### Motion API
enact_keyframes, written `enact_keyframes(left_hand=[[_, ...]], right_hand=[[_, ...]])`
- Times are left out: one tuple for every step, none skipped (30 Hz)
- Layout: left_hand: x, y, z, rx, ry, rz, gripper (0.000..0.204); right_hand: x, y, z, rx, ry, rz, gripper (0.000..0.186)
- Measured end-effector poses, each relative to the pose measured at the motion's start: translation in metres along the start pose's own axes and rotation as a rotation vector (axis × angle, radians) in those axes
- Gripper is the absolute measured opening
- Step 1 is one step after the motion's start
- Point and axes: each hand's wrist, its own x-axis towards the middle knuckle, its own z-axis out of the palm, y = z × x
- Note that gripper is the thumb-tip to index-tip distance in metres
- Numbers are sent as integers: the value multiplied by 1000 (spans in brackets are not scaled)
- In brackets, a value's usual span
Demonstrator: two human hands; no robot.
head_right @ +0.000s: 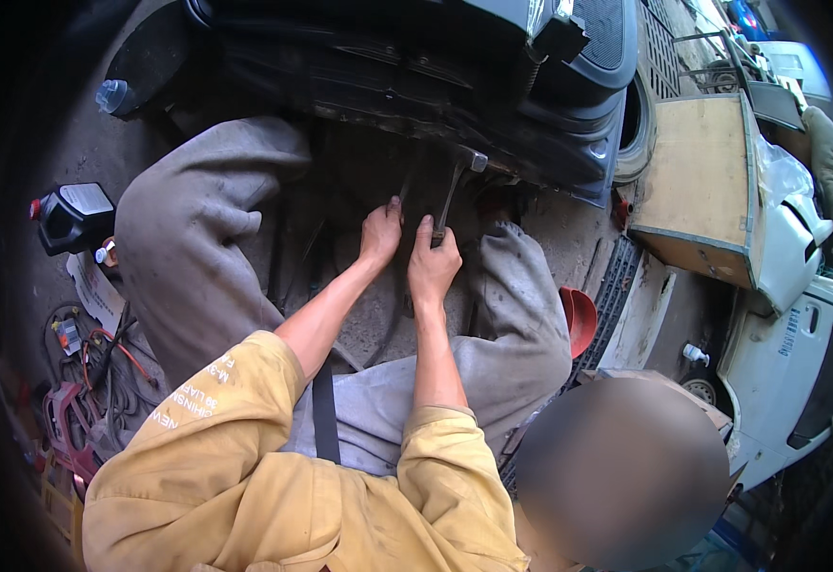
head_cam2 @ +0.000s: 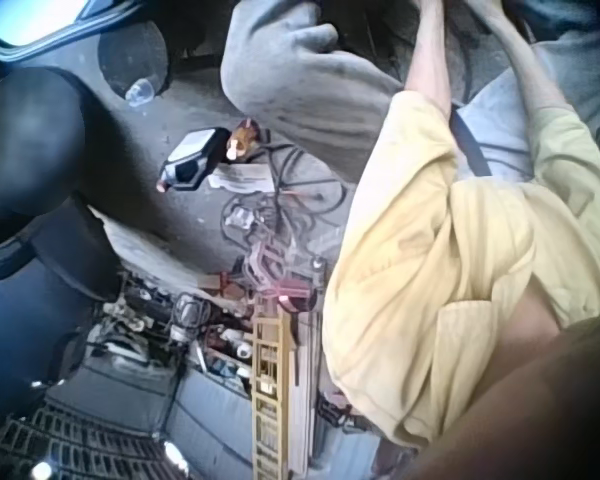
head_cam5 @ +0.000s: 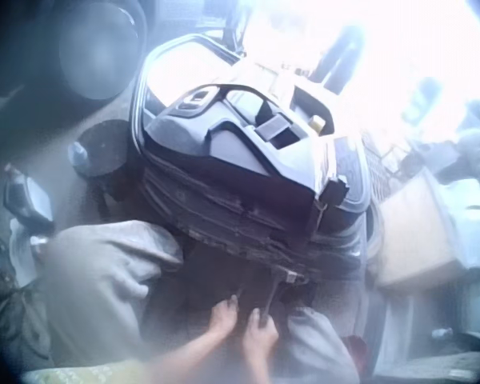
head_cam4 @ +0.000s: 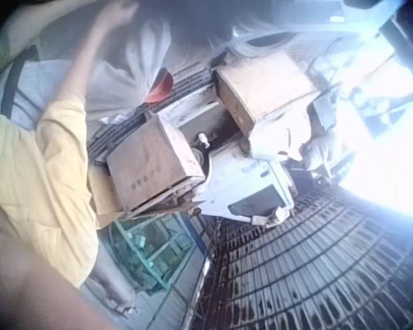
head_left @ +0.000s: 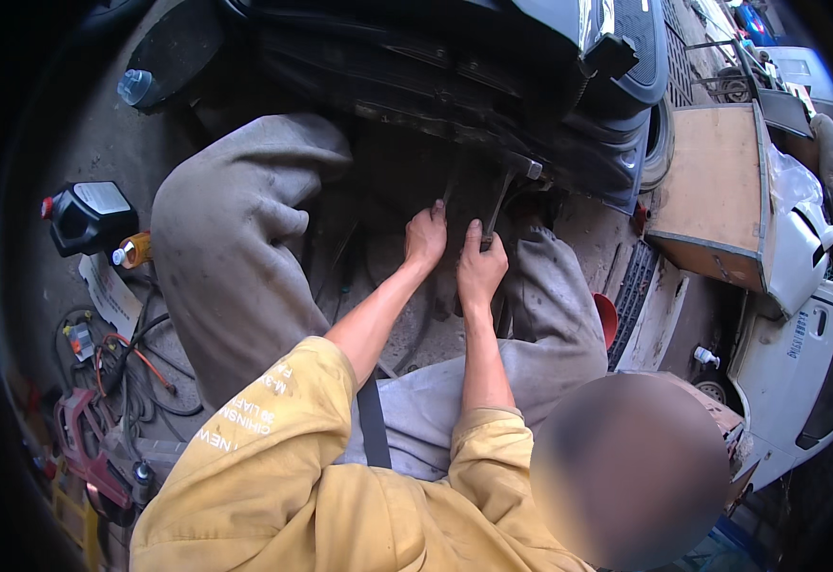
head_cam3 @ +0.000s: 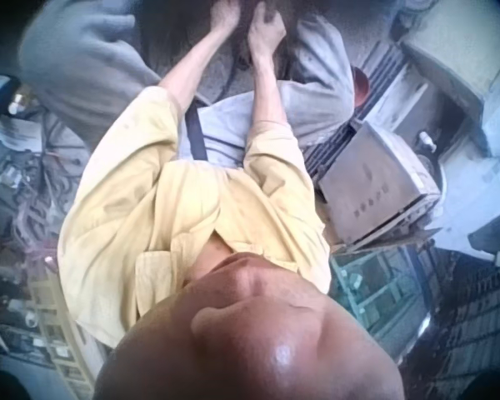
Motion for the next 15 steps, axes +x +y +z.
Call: enact_keyframes(left_hand=[[0,3,-2,-35,13,-13,54],[1,7,-5,-70,27,-26,54],[0,8,-8,-103,41,-46,53],[1,8,-10,-97,46,-27,53],[2,9,-13,-92,50,-8,53],[5,6,-15,-86,59,10,53],[10,5,-15,-52,41,4,53],[14,3,-15,-30,45,24,52],[17,2,-15,-8,48,45,51],[21,1,-15,14,51,65,51],[25,-1,-16,17,54,72,51],[29,-2,-16,19,52,83,50],[34,-2,-16,21,49,95,50],[39,-1,-16,15,46,100,50],[43,-5,-17,12,44,96,49]], right_hand=[[6,0,-1,-2,1,-17,49],[11,0,-1,-5,2,-35,49],[9,2,-1,-8,1,-30,49],[6,6,-2,-11,0,-25,49],[4,9,-2,-15,0,-20,49],[2,10,-2,-11,-8,-11,49],[0,10,-1,-7,-16,-2,49],[-1,10,1,-4,-23,6,49],[-2,4,1,-6,-46,20,48],[-2,-3,0,-8,-69,33,47],[-1,-8,1,-10,-93,47,47],[3,-7,6,-9,-78,22,46],[8,-6,11,-9,-64,-3,46],[15,-5,17,-9,-50,-28,45],[19,-12,20,-19,-19,-69,43]])
